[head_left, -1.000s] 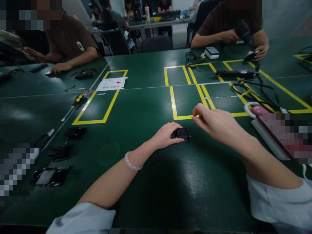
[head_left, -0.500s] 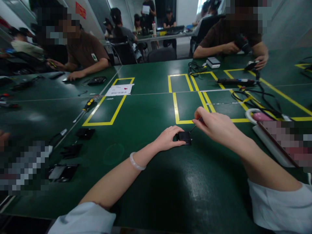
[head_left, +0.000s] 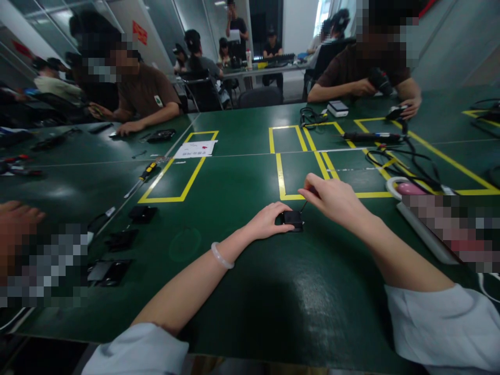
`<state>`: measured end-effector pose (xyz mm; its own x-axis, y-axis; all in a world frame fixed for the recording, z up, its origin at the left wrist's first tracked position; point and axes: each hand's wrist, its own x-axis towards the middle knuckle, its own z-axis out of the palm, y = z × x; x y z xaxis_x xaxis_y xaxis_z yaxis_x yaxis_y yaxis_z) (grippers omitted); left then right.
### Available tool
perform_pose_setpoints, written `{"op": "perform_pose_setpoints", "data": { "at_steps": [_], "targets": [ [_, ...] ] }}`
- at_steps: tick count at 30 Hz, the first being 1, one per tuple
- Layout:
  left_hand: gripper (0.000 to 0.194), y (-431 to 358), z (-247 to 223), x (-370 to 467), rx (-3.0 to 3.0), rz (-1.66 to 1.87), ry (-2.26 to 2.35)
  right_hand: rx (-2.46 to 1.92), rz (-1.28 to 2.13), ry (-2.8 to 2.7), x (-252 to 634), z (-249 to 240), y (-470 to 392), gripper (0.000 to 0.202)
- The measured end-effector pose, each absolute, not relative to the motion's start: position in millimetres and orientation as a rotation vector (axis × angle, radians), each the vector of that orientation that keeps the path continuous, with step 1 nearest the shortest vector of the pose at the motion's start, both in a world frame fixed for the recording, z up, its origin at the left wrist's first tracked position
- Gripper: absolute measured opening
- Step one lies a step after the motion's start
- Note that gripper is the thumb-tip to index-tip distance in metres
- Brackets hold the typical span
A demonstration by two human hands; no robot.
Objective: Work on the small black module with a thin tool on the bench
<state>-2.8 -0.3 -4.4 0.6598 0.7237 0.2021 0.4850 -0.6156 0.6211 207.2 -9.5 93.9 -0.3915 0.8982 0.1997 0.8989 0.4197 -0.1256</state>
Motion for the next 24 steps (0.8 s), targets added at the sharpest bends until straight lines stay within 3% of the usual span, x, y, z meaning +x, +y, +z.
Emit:
{"op": "perform_pose_setpoints", "data": {
  "at_steps": [24],
  "targets": [
    [0.041, -0.3, -0.8, -6.6, 2.346, 0.574, 0.938, -1.737, -0.134, -2.498, 196.7, 101.8, -18.0, 0.032]
  ]
}}
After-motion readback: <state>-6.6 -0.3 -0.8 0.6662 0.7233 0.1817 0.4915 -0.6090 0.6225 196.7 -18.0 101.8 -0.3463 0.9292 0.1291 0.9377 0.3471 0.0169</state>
